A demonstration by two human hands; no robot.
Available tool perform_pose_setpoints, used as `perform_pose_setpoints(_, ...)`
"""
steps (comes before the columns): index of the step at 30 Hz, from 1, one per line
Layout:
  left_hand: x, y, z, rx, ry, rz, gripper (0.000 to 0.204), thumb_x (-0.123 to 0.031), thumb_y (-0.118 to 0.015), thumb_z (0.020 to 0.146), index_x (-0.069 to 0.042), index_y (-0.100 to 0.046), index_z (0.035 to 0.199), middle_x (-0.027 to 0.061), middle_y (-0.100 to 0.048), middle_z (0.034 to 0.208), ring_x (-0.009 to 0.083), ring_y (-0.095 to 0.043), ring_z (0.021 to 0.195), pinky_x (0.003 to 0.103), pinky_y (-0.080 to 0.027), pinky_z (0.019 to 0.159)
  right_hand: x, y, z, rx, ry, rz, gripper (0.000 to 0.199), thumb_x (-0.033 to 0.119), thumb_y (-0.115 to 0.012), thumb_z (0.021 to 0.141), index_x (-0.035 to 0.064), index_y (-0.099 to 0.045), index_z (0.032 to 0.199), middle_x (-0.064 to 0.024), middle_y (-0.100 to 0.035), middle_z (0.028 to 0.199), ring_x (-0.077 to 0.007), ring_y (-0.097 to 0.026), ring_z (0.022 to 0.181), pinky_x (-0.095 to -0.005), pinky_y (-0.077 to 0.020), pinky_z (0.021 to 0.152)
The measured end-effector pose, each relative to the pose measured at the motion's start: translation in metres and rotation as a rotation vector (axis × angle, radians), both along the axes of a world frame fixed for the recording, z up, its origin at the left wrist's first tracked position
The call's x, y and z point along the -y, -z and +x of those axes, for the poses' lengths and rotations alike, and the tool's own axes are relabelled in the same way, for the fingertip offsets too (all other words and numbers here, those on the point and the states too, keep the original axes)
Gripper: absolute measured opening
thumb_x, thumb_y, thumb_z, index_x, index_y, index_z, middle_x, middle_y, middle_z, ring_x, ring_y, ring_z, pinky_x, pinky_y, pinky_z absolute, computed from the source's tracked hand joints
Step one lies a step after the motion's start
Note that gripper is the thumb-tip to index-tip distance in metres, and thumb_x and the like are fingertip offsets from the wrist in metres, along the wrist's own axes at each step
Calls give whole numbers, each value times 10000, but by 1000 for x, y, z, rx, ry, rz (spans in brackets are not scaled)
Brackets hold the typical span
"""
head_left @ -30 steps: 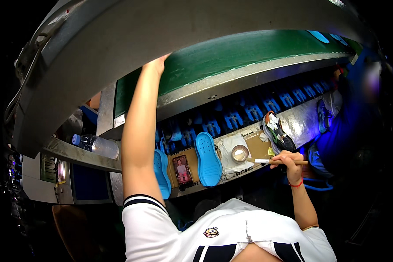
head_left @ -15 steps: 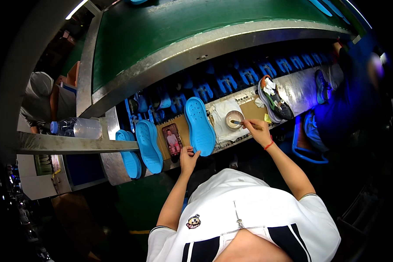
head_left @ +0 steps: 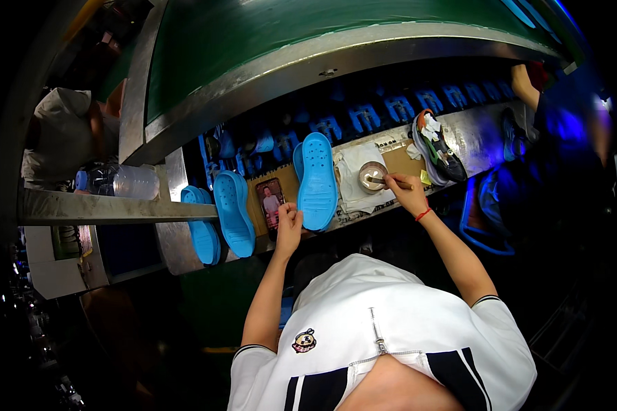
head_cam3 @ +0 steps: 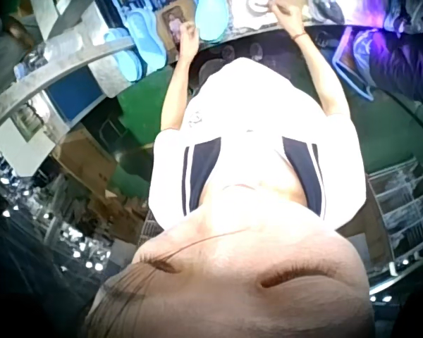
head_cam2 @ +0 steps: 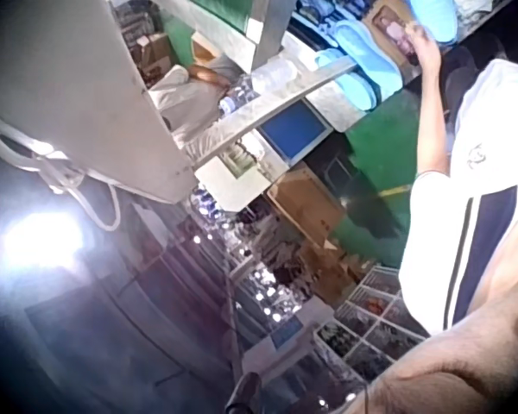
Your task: The person receives shoe soles from another person and applies glue to the interior using a brush.
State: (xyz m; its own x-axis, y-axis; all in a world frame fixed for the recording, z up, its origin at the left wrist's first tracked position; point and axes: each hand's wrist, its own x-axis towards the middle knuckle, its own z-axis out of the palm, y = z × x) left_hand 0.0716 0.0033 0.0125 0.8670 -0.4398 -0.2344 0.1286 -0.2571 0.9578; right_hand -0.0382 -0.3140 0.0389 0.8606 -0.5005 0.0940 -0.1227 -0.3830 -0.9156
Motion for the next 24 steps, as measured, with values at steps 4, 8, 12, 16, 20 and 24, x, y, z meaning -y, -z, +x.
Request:
perform_pose_setpoints(4,-5,-60,-27,-285,23,-411,583,-83,-558,919,-7,-223,1390,71,-597,1069,146,-616,915,264,-550,724,-8,-53,-9,-17,-3,42,232,189,-590,892,-14,-694,937,-80,-700,751,-110,-645,670,-230,-480,588)
perform_pose_setpoints(8,5,-73,-35,-267,137,-498,639,15,-627,835,-7,-273,1367,123,-511,1234,192,-563,1080,347,-522,873,3,-31,-7,-32,-30,107,255,187,-560,926,-30,-689,957,-54,-696,753,-79,-612,666,-198,-464,616)
perform_pose_setpoints(12,32,-110,-34,-151,92,-521,555,70,-610,803,4,-351,1289,136,-495,1216,201,-534,1092,347,-513,883,7,-49,-14,-118,-26,156,256,175,-550,921,-38,-691,940,-69,-695,747,-87,-621,648,-198,-454,589)
perform_pose_setpoints(16,40,-110,-30,-31,42,-489,545,83,-591,807,13,-357,1294,128,-525,1169,185,-556,1045,305,-525,834,-13,-112,-30,64,-58,256,254,147,-531,916,-49,-692,919,-89,-697,753,-99,-633,644,-203,-464,597)
perform_pose_setpoints(20,49,-125,-31,7,-22,-511,559,62,-600,815,16,-346,1311,154,-537,1172,216,-576,1047,352,-533,871,-43,-154,-43,142,-231,305,234,85,-502,916,-53,-692,907,-120,-694,788,-146,-669,700,-214,-494,628)
perform_pose_setpoints(24,57,-128,-33,61,-29,-532,553,62,-603,815,19,-352,1306,157,-547,1153,210,-589,1016,339,-548,838,-63,-165,-39,231,-308,97,160,20,-554,861,-26,-706,855,-105,-692,724,-139,-655,622,-231,-489,576)
